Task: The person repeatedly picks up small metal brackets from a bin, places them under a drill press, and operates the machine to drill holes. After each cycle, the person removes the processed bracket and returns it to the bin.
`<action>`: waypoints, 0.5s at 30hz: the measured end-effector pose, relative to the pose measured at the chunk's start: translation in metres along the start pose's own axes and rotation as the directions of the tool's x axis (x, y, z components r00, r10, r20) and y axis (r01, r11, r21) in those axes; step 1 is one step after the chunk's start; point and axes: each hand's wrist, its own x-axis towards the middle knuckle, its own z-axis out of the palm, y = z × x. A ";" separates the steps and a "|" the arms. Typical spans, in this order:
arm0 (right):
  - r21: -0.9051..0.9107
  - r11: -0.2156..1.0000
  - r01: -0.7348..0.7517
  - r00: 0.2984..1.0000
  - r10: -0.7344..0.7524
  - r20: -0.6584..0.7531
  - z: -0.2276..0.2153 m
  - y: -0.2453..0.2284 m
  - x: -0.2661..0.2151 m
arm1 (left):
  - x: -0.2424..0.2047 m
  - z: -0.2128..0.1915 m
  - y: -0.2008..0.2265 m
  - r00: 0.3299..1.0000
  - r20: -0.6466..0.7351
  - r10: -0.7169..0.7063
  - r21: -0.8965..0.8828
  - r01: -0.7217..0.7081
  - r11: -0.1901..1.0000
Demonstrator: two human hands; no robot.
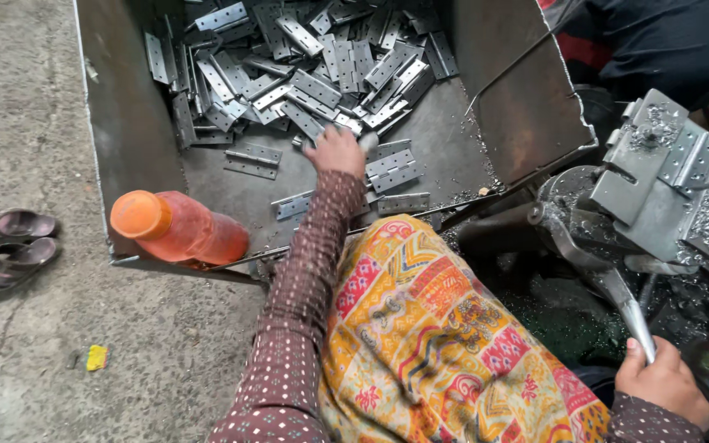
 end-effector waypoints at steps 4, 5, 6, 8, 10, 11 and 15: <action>-0.032 0.999 -0.023 0.999 0.024 0.041 0.005 0.000 -0.001 | 0.086 -0.025 -0.003 1.000 -0.020 -0.022 -0.027 0.022 0.999; -0.037 0.999 -0.035 0.998 0.037 0.053 0.006 0.001 -0.002 | 0.105 -0.031 -0.005 0.994 0.099 -0.041 -0.050 0.046 0.998; -0.028 0.999 -0.044 0.997 0.045 0.062 0.008 0.000 -0.001 | 0.119 -0.036 -0.009 0.975 0.217 -0.056 -0.069 0.072 0.995; -0.012 0.997 -0.072 0.994 0.073 0.077 0.010 0.003 -0.003 | 0.134 -0.038 -0.013 0.947 0.315 -0.058 -0.062 0.081 0.995; -0.007 0.996 -0.085 0.993 0.085 0.082 0.012 0.006 -0.003 | 0.142 -0.036 -0.013 0.935 0.350 -0.062 -0.040 0.081 0.996; -0.015 0.996 -0.085 0.993 0.086 0.084 0.014 0.007 -0.003 | 0.144 -0.034 -0.012 0.940 0.336 -0.064 -0.020 0.075 0.997; -0.043 0.998 -0.055 0.995 0.058 0.081 0.016 0.015 -0.011 | 0.128 -0.027 -0.012 0.929 0.368 -0.033 -0.075 0.065 0.995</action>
